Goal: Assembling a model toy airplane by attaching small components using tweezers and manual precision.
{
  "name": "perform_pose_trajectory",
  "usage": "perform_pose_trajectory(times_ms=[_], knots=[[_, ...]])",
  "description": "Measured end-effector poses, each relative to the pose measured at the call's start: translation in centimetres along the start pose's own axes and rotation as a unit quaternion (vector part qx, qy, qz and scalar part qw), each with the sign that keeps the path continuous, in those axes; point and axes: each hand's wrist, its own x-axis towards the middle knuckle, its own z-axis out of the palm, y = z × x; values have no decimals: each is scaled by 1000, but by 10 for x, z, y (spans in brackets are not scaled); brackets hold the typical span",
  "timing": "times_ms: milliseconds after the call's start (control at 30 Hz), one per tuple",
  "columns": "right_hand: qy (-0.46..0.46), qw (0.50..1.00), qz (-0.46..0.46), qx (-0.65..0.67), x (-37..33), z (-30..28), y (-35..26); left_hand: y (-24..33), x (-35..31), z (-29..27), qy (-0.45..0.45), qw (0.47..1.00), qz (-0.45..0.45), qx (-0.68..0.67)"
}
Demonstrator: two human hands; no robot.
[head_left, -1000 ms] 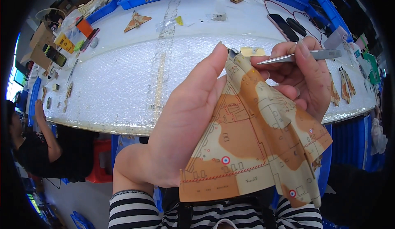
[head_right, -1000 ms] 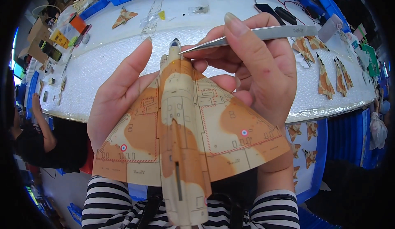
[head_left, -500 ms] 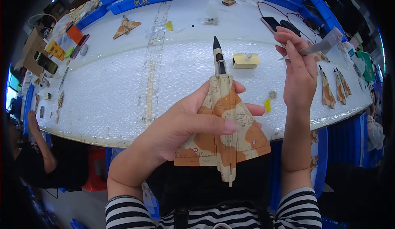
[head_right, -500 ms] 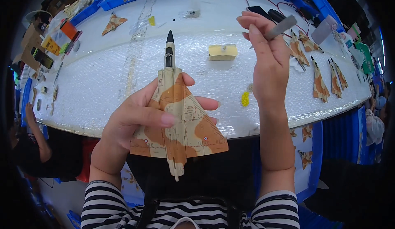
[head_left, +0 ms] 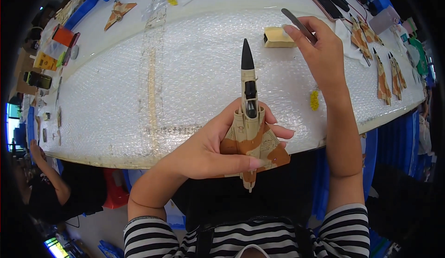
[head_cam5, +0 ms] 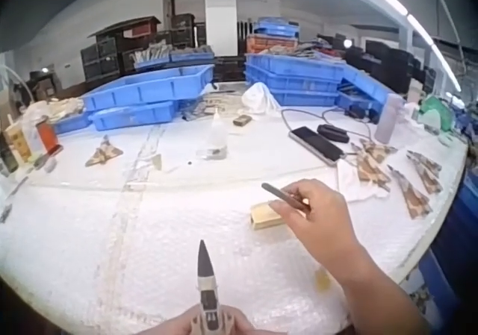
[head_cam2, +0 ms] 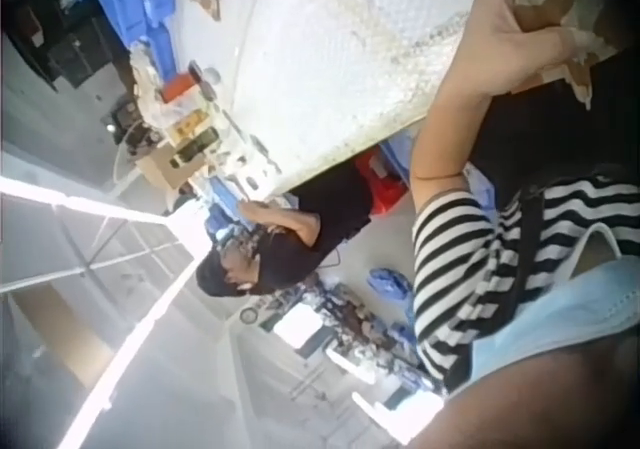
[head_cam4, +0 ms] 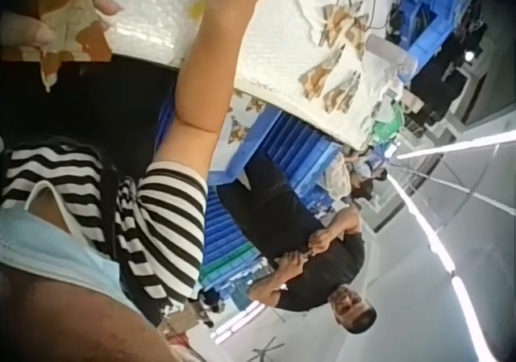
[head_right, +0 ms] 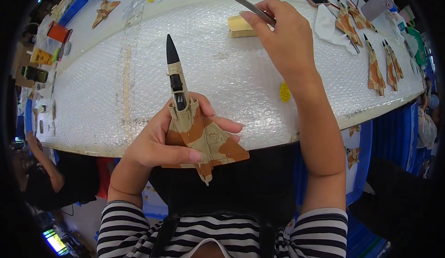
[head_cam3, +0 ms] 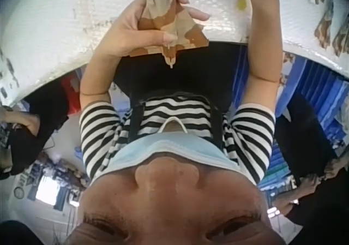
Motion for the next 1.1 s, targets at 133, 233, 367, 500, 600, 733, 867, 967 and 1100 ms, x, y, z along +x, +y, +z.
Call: perform_pose_trajectory(times_ms=[133, 233, 367, 500, 600, 733, 867, 967, 1100], knots=[[-9, 999, -34, -37, -1, 3, 4, -4, -3, -1, 5, 1000, -18, -18], [-3, 996, -64, -54, -1, 5, 9, -7, -3, -1, 5, 1000, -6, -16], [19, 995, -81, -62, -2, 3, 6, -7, -4, 0, 10, 1000, -10, -23], [61, 991, -100, -61, -4, -3, -8, -5, -7, 1, 13, 999, -19, -23], [91, 990, -106, 10, -20, -20, -27, -3, -8, 1, 4, 1000, -27, -5], [-8, 923, -32, 385, -59, -20, -57, 4, -8, 10, 78, 994, -61, -44], [-25, 875, 47, 480, -79, -18, -66, 10, -10, 8, 60, 996, -57, -35], [-79, 869, 59, 486, -82, -20, -67, 12, -12, 5, 21, 999, -39, -14], [-95, 864, 64, 490, -85, -17, -64, 12, -13, 3, 15, 999, -43, 19]])
